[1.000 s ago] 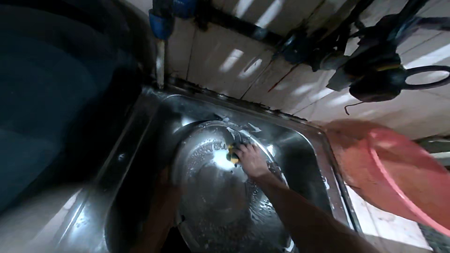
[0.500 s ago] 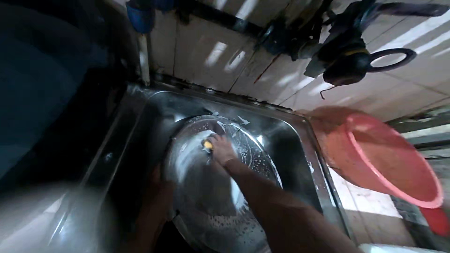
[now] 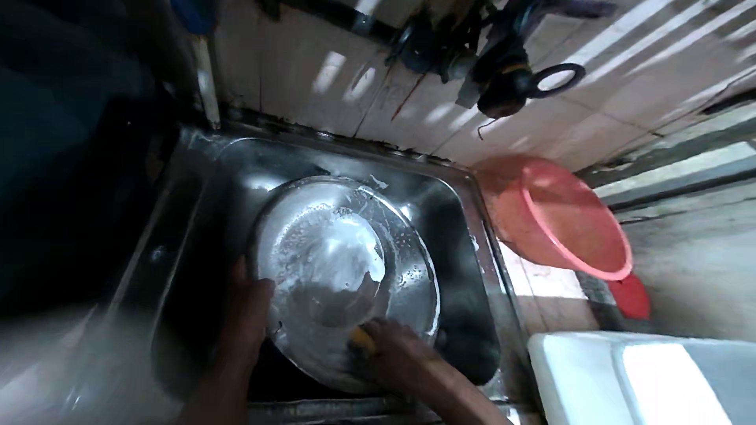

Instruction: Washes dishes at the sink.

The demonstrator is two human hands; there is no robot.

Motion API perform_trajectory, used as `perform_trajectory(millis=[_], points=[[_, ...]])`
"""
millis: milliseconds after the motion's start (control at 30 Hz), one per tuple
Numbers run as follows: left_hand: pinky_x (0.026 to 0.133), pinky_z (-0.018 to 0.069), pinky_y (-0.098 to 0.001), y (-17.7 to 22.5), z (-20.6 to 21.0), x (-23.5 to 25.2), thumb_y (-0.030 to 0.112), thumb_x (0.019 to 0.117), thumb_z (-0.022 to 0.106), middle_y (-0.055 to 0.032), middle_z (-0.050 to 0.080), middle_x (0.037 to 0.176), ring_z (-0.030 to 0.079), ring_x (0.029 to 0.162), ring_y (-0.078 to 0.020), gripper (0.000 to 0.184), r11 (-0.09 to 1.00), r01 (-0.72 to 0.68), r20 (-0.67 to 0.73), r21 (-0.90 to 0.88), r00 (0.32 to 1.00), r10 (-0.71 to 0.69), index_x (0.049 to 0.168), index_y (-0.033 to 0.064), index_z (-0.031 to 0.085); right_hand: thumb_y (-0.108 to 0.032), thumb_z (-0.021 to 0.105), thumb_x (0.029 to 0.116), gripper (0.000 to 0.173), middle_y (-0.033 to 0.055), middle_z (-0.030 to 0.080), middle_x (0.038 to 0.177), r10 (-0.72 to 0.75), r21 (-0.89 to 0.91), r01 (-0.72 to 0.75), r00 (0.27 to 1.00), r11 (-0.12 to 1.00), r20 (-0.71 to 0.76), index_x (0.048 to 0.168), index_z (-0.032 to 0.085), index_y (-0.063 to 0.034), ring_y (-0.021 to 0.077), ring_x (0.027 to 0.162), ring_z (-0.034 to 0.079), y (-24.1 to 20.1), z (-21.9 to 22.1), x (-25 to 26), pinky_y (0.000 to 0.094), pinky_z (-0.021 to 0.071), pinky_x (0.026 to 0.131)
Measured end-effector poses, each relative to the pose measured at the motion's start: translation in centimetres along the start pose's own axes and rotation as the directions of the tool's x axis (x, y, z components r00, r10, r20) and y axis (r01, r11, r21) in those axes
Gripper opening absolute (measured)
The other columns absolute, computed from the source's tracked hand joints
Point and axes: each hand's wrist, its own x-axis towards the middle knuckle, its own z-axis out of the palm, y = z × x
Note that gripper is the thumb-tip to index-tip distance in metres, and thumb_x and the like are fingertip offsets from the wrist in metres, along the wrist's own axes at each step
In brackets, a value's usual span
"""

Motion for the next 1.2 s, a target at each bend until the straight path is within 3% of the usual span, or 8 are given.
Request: perform_trajectory(millis=[67, 200, 500, 633, 767, 933, 1067, 1200], points=[[0.089, 0.0512, -0.0534, 0.1, 0.1, 0.1, -0.007, 0.0884, 0.064, -0.024, 0.055, 0.136, 0.059, 0.113, -0.036, 0.073, 1.0, -0.005, -0.007, -0.016, 1.0, 0.005, 0.155, 0.0106, 0.039, -0.028, 0.067, 0.0961, 0.049, 0.0191, 0.055, 0.146, 0.087, -0.04, -0.102, 0.958, 0.994, -0.272, 0.141, 0.06, -0.0088, 0.042, 0.139, 0.046, 3.5, 1.2, -1.1, 0.0633, 0.0361, 0.112], [0.087, 0.052, -0.0522, 0.1, 0.2, 0.4, -0.01, 0.0866, 0.063, -0.0239, 0.054, 0.136, 0.059, 0.111, -0.0352, 0.073, 0.999, -0.026, -0.003, -0.042, 1.0, 0.026, 0.153, 0.0093, 0.04, -0.006, 0.073, 0.0872, 0.05, 0.0314, 0.057, 0.137, 0.197, 0.221, -0.053, 0.681, 0.974, -0.705, 0.134, 0.061, 0.0065, 0.0507, 0.13, 0.052, 10.5, 2.7, 1.5, 0.0594, 0.0423, 0.11], [0.081, 0.0533, -0.0461, -0.1, 0.3, 0.7, -0.009, 0.0867, 0.065, -0.023, 0.056, 0.133, 0.061, 0.101, -0.0309, 0.078, 0.999, -0.015, -0.037, -0.043, 0.999, 0.013, 0.156, 0.0105, 0.036, -0.01, 0.07, 0.0954, 0.047, 0.0326, 0.05, 0.143, 0.188, 0.271, 0.013, 0.688, 0.962, -0.701, 0.137, 0.055, 0.0074, 0.05, 0.135, 0.048, 13.2, -10.6, 13.4, 0.0617, 0.0409, 0.111], [0.083, 0.0532, -0.0466, -0.1, 0.2, 0.6, -0.008, 0.0877, 0.064, -0.0224, 0.056, 0.132, 0.061, 0.102, -0.0307, 0.075, 0.998, -0.042, -0.028, -0.048, 0.999, 0.04, 0.155, 0.0099, 0.037, -0.011, 0.07, 0.0957, 0.045, 0.0336, 0.051, 0.141, 0.167, 0.248, 0.031, 0.659, 0.968, -0.733, 0.135, 0.056, 0.0079, 0.051, 0.133, 0.049, 13.6, -8.5, 12.7, 0.0629, 0.042, 0.11], [0.086, 0.0533, -0.0487, 0.3, 0.3, 0.7, -0.009, 0.0862, 0.064, -0.0219, 0.055, 0.136, 0.061, 0.109, -0.0325, 0.077, 0.999, -0.013, -0.022, -0.041, 1.0, 0.012, 0.155, 0.011, 0.038, -0.016, 0.059, 0.1013, 0.042, 0.0264, 0.052, 0.146, 0.119, -0.137, -0.225, 0.836, 0.965, -0.536, 0.14, 0.057, -0.0002, 0.0461, 0.138, 0.046, 10.5, -3.2, 6.8, 0.0586, 0.0401, 0.112], [0.09, 0.0534, -0.0498, 0.0, 0.3, 0.9, -0.01, 0.0845, 0.064, -0.0217, 0.054, 0.14, 0.06, 0.115, -0.0328, 0.078, 0.999, -0.033, -0.022, -0.04, 0.999, 0.032, 0.155, 0.0107, 0.039, -0.015, 0.055, 0.1022, 0.043, 0.0173, 0.052, 0.15, 0.109, -0.414, -0.209, 0.962, 0.886, -0.252, 0.145, 0.056, -0.0103, 0.0389, 0.143, 0.043, 7.4, -3.2, 7.7, 0.061, 0.0337, 0.114], [0.089, 0.0537, -0.0477, 0.0, 0.2, 0.8, -0.008, 0.0857, 0.064, -0.0225, 0.056, 0.136, 0.061, 0.111, -0.0316, 0.073, 0.998, -0.053, -0.013, -0.017, 0.999, 0.053, 0.153, 0.0069, 0.039, -0.009, 0.061, 0.0977, 0.042, 0.0155, 0.05, 0.151, 0.015, -0.402, -0.195, 0.912, 0.895, -0.41, 0.14, 0.061, -0.0095, 0.0403, 0.141, 0.042, 9.0, -7.5, 12.0, 0.0624, 0.0344, 0.113], [0.095, 0.0526, -0.0492, 0.4, 0.1, 0.6, -0.007, 0.0873, 0.064, -0.0232, 0.054, 0.14, 0.06, 0.118, -0.0327, 0.076, 0.999, -0.044, -0.017, 0.032, 0.999, 0.044, 0.156, 0.0074, 0.035, -0.002, 0.068, 0.0931, 0.039, 0.0085, 0.061, 0.142, -0.313, -0.519, -0.025, 0.772, 0.854, -0.553, 0.13, 0.07, -0.0137, 0.0372, 0.136, 0.05, 5.8, -12.8, 14.5, 0.0615, 0.0378, 0.11]])
